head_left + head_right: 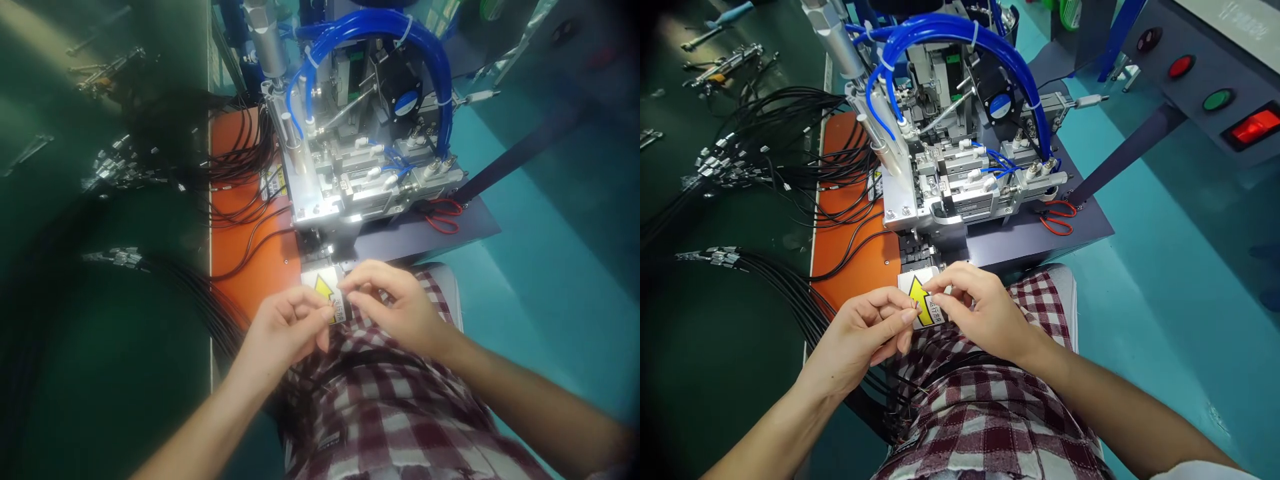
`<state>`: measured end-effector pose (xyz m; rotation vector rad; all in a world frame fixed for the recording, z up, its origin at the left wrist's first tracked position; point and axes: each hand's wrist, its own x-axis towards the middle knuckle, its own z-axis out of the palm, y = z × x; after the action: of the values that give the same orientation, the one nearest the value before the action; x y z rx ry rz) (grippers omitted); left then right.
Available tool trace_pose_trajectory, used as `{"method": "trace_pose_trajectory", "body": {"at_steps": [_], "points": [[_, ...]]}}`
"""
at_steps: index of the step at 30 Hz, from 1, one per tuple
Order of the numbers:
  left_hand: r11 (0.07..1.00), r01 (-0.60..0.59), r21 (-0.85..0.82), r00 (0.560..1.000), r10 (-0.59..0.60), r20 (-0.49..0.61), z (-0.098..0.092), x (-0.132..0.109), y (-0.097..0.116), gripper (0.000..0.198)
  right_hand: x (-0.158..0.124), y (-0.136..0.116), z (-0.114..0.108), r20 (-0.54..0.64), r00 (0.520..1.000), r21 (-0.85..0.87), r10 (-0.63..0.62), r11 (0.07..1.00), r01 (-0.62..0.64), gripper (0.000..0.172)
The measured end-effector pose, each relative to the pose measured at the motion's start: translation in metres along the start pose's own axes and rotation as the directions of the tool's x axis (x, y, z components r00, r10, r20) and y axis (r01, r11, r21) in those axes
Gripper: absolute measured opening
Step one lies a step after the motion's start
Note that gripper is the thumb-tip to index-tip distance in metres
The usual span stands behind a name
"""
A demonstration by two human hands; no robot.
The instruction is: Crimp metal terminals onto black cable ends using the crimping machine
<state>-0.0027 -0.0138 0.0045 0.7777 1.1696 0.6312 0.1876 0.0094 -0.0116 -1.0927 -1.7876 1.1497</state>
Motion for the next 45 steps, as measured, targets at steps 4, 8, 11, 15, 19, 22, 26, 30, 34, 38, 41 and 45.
{"method": "trace_pose_trajectory", "body": {"at_steps": [4,8,11,15,19,22,26,30,34,38,41,45], "points": [[1.0,-0.012,0.024,1.0,0.012,-0.009,0.0,0.001,0.0,0.021,-0.009,0.001,0.004,0.0,0.988,-0.02,-0.153,0.988,0.153,0.025],[0.998,-0.035,0.057,0.999,0.037,-0.04,0.001,0.001,0.0,0.02,-0.015,0.003,0.006,-0.009,0.982,-0.048,-0.189,0.981,0.189,0.029],[0.997,-0.059,0.049,0.995,0.063,-0.074,0.002,0.0,-0.002,0.02,-0.019,0.005,0.008,-0.037,0.986,-0.048,-0.165,0.986,0.163,0.028],[0.996,-0.077,0.053,0.993,0.081,-0.082,0.002,0.0,-0.003,0.021,-0.023,0.005,0.011,-0.08,0.993,0.0,-0.089,0.996,0.089,0.034],[0.992,-0.1,0.074,0.99,0.107,-0.094,0.003,-0.002,-0.004,0.019,-0.023,0.001,0.011,-0.103,0.99,-0.013,-0.093,0.996,0.092,0.035],[0.989,-0.112,0.092,0.987,0.122,-0.108,0.004,-0.003,-0.004,0.018,-0.022,-0.002,0.01,-0.072,0.981,-0.064,-0.179,0.983,0.175,0.035],[0.976,-0.155,0.151,0.975,0.176,-0.135,0.007,-0.003,-0.003,0.015,-0.023,-0.003,0.01,-0.077,0.983,-0.091,-0.165,0.983,0.158,0.037],[0.952,-0.195,0.237,0.958,0.237,-0.163,0.01,-0.005,-0.004,0.013,-0.025,-0.003,0.009,-0.047,0.983,-0.155,-0.179,0.973,0.17,0.033],[0.923,-0.227,0.312,0.934,0.297,-0.198,0.012,-0.005,-0.005,0.011,-0.032,0.004,0.004,0.053,0.948,-0.396,-0.314,0.865,0.309,0.039],[0.939,-0.233,0.254,0.93,0.291,-0.223,0.012,-0.004,-0.006,0.012,-0.04,0.015,0.003,0.109,0.92,-0.568,-0.377,0.735,0.369,0.038],[0.949,-0.222,0.223,0.935,0.272,-0.226,0.011,-0.004,-0.006,0.014,-0.038,0.017,0.008,0.035,0.953,-0.461,-0.302,0.841,0.284,0.034],[0.944,-0.22,0.247,0.933,0.277,-0.228,0.01,-0.003,-0.008,0.014,-0.024,0.002,0.015,-0.164,0.979,-0.042,0.117,0.991,-0.126,0.01]]}}
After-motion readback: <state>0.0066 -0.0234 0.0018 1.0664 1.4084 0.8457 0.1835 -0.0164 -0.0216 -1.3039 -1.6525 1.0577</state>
